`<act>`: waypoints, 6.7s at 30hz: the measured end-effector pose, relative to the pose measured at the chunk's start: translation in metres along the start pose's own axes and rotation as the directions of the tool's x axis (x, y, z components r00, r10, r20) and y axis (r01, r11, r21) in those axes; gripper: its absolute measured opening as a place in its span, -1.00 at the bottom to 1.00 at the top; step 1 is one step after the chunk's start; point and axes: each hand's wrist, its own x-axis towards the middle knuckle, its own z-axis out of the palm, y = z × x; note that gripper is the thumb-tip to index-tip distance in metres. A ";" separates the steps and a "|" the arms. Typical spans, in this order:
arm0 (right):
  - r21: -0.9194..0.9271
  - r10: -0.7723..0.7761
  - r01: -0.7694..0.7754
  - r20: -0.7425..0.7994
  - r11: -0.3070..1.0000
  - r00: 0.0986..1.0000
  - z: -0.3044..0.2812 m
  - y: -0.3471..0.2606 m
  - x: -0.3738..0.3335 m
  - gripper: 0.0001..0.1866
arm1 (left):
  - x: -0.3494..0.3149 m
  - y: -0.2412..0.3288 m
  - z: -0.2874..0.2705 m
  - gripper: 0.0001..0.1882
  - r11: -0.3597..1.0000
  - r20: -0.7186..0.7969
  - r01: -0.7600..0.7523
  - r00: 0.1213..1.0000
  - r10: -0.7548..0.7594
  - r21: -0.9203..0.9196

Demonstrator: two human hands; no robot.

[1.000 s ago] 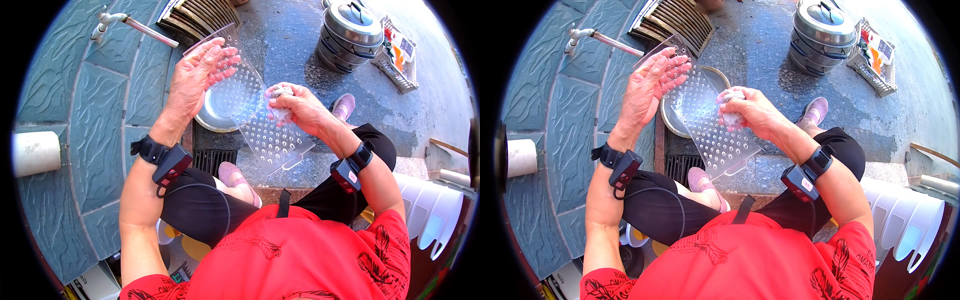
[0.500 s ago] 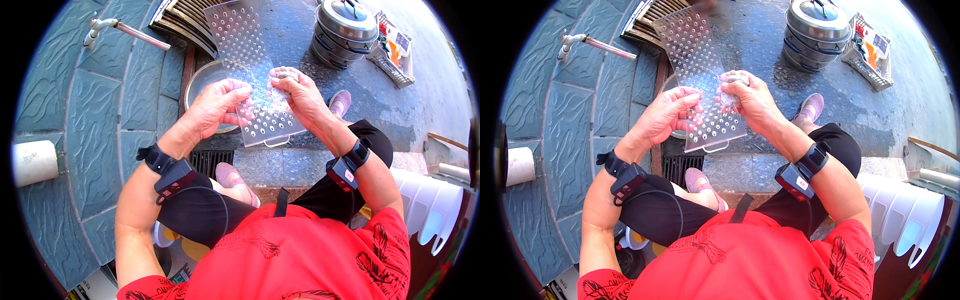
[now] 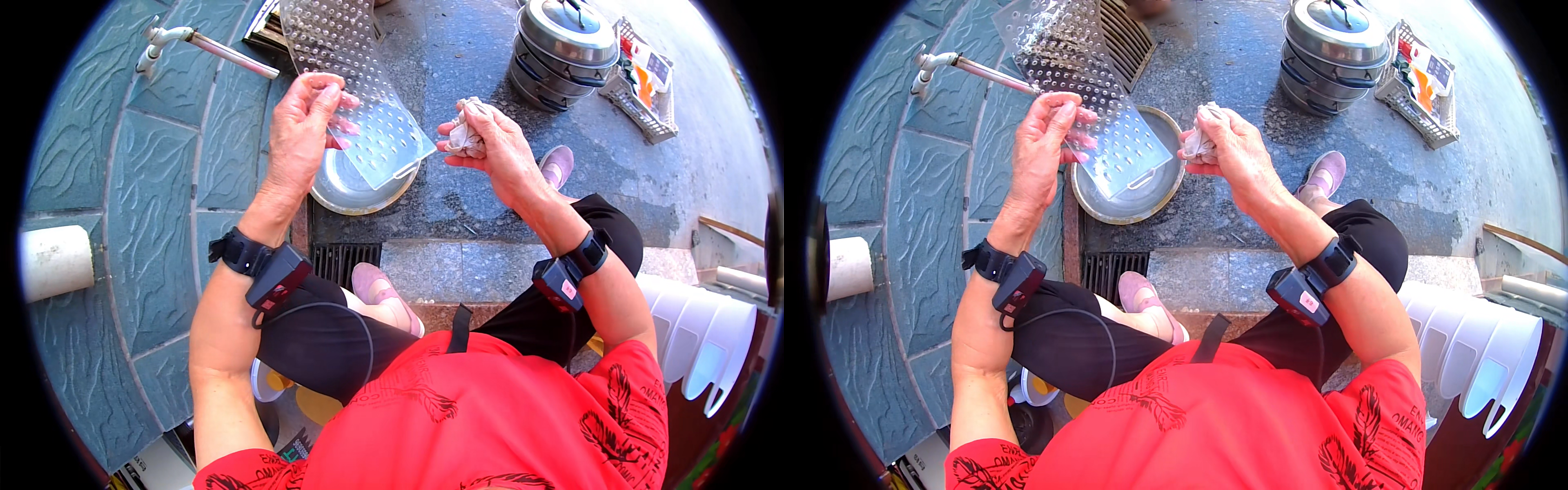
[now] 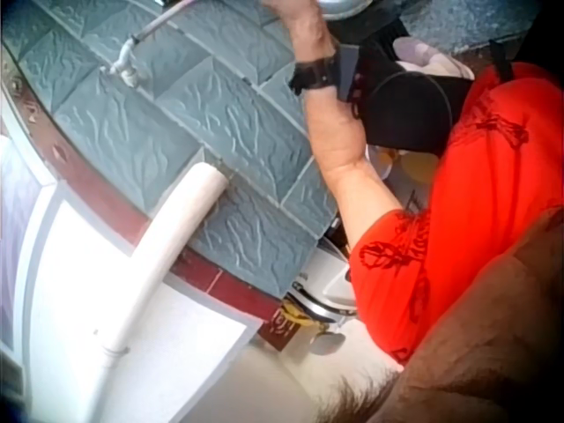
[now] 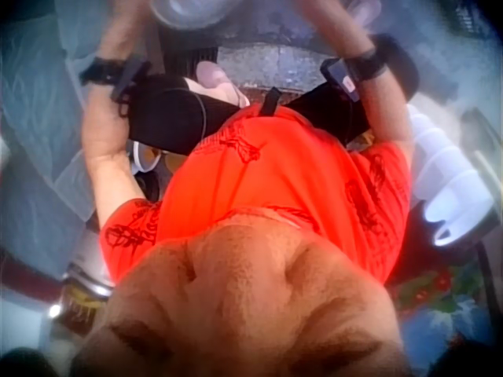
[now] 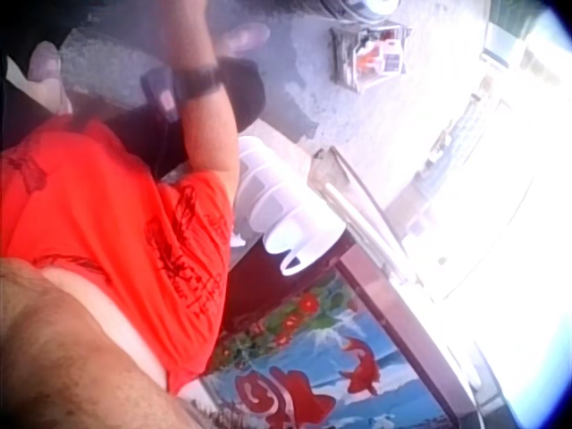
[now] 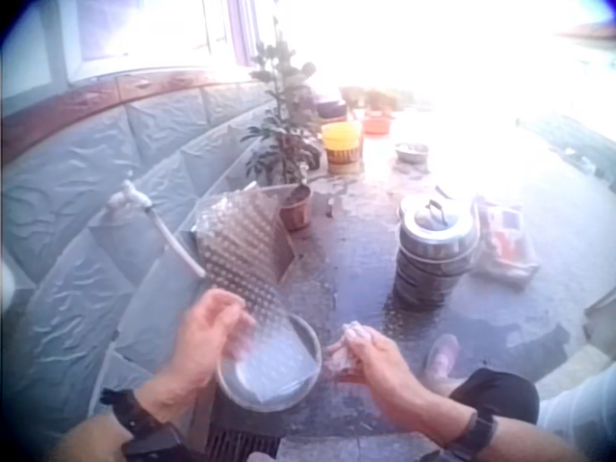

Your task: The person cleans a transparent perforated plastic sheet with a cloth and water, then assembles it into a white collapsible bucket. The person places the sheet into the bucket, expands the bucket's structure, and adjusts the fit of the components.

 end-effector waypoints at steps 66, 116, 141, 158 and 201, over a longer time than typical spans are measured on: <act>-0.243 -0.562 0.543 -0.009 0.803 0.827 0.017 -0.019 -0.002 -0.46 | -0.021 0.008 0.022 -0.66 0.984 0.418 0.178 0.893 -0.165 0.009; -0.154 -0.222 0.257 0.211 0.954 0.952 0.032 -0.015 -0.007 -0.74 | -0.016 0.012 0.000 -0.77 0.985 0.394 0.171 0.905 -0.159 0.005; -0.606 -0.219 0.271 0.160 0.748 0.963 0.018 0.012 -0.011 -0.73 | 0.061 -0.342 -0.031 -0.80 0.508 0.195 -0.059 0.956 -0.218 0.859; -0.580 -0.215 0.209 0.059 0.787 0.975 0.008 0.033 -0.005 -0.73 | 0.146 -0.211 -0.049 -0.81 0.892 0.227 0.163 0.933 -0.278 0.423; -0.888 0.096 0.088 0.147 0.451 0.984 0.054 0.197 0.041 -0.52 | 0.028 -0.018 -0.060 -0.75 0.934 -0.027 0.100 0.993 -0.116 -0.343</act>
